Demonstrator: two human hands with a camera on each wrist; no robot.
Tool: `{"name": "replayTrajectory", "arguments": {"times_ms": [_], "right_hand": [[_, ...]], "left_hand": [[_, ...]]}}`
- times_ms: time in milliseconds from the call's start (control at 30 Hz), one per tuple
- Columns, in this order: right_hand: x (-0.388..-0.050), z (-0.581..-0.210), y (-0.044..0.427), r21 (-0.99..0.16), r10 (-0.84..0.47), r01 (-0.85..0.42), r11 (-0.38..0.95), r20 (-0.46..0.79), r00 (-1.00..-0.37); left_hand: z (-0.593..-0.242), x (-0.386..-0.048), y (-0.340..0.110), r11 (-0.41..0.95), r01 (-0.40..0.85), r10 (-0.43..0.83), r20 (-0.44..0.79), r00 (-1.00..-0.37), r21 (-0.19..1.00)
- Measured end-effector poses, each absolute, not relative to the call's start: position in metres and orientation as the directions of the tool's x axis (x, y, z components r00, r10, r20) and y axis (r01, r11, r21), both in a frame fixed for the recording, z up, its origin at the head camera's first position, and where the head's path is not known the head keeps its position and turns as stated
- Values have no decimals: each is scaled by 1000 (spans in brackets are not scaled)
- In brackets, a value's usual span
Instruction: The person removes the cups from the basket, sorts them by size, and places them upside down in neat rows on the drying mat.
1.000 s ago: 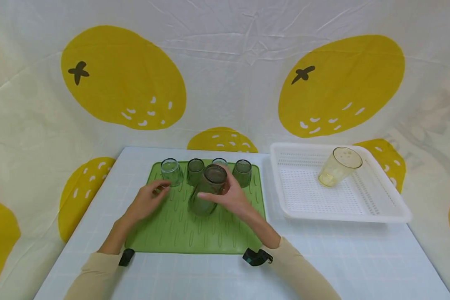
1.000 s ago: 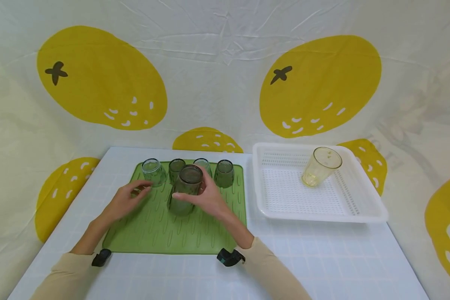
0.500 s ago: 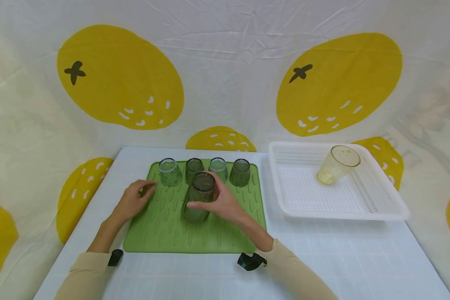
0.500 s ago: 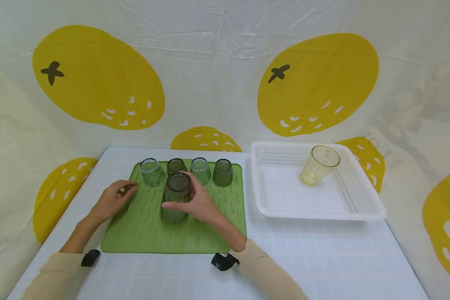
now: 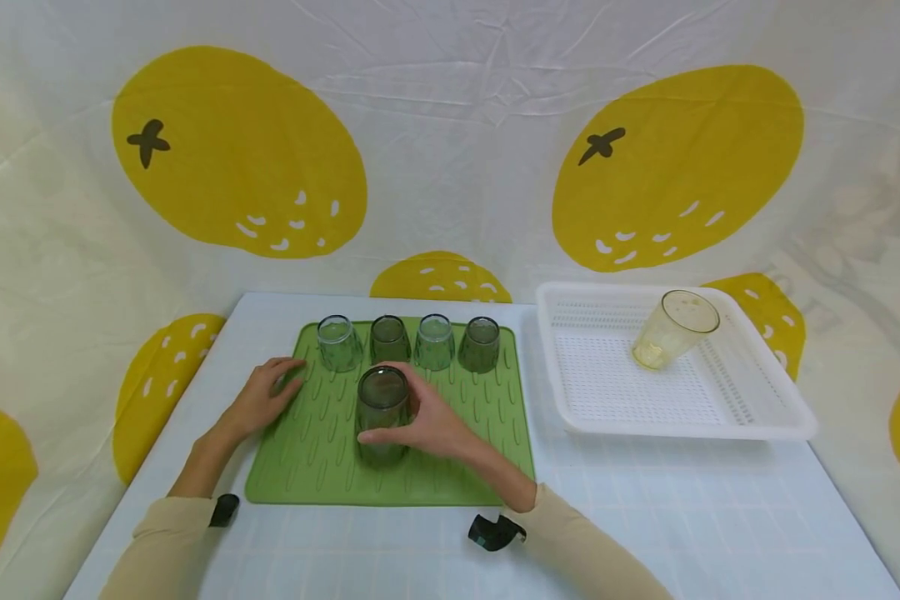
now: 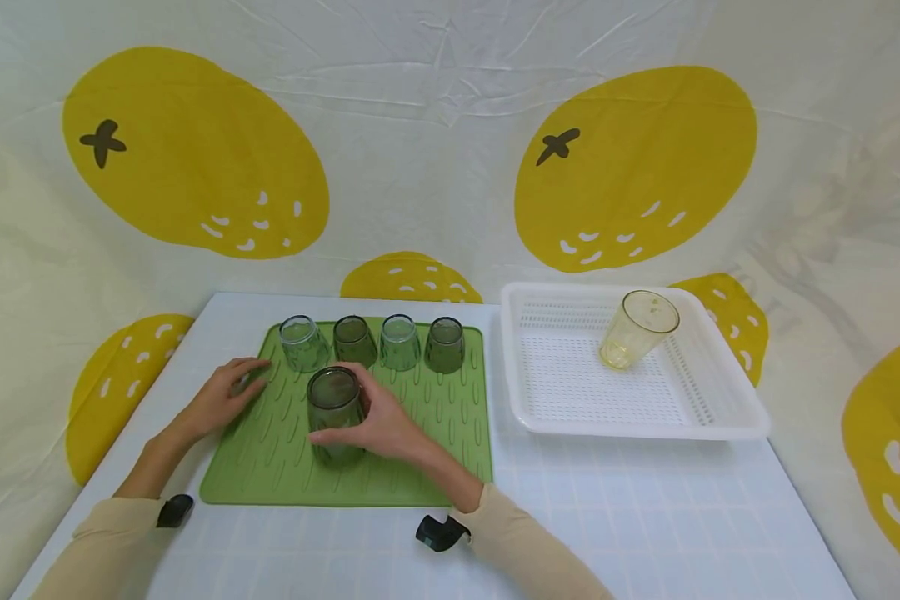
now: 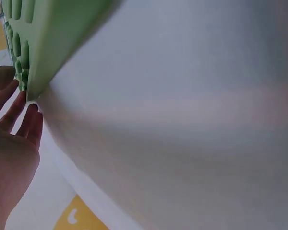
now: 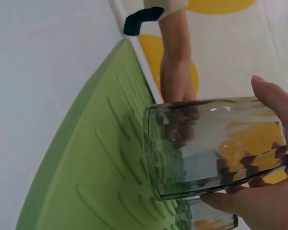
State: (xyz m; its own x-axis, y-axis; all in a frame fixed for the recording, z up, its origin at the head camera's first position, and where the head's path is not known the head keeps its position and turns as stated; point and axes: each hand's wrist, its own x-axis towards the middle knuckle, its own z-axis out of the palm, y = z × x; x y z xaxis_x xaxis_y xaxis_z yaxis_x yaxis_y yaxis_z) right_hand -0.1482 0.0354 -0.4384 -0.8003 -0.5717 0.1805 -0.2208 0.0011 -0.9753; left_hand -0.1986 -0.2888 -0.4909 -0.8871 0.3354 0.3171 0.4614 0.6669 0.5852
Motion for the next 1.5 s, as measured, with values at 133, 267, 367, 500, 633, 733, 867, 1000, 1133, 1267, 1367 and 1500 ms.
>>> {"name": "replayTrajectory", "arguments": {"times_ms": [133, 267, 367, 500, 633, 733, 867, 1000, 1133, 1267, 1367, 1500], "right_hand": [[-146, -441, 32, -977, -586, -215, -5, 177, -791], [-144, -443, 29, -974, -604, -227, -4, 184, -775], [-143, -444, 27, -973, -609, -232, -1, 185, -771], [-143, -444, 22, -967, -605, -253, -17, 211, -767], [-144, -446, 14, -959, -607, -282, -33, 244, -756], [-146, -449, 9, -950, -610, -309, -44, 270, -745], [-148, -453, 4, -933, -618, -354, -61, 314, -721], [-149, -454, 3, -934, -629, -351, -60, 308, -714], [-148, -452, 6, -951, -638, -307, -40, 261, -724], [-147, -450, 10, -960, -636, -278, -12, 222, -739], [-146, -449, 13, -959, -628, -282, 22, 206, -751], [-145, -447, 20, -955, -617, -285, 84, 175, -767]], "left_hand": [[-494, -199, -291, 643, 508, 391, 325, -861, 573], [-495, -198, -294, 630, 521, 424, 307, -852, 576], [-495, -197, -296, 629, 491, 421, 267, -867, 603], [-495, -197, -298, 620, 461, 415, 232, -879, 635], [-496, -196, -299, 607, 448, 418, 216, -882, 656], [-495, -197, -300, 604, 442, 425, 201, -882, 663], [-496, -199, -300, 603, 453, 435, 205, -877, 656], [-497, -200, -301, 602, 463, 442, 211, -872, 651], [-497, -201, -302, 600, 459, 448, 201, -871, 655], [-496, -201, -302, 595, 439, 449, 174, -876, 673], [-497, -202, -304, 595, 431, 450, 164, -878, 678], [-497, -202, -305, 588, 413, 442, 151, -884, 696]]}}
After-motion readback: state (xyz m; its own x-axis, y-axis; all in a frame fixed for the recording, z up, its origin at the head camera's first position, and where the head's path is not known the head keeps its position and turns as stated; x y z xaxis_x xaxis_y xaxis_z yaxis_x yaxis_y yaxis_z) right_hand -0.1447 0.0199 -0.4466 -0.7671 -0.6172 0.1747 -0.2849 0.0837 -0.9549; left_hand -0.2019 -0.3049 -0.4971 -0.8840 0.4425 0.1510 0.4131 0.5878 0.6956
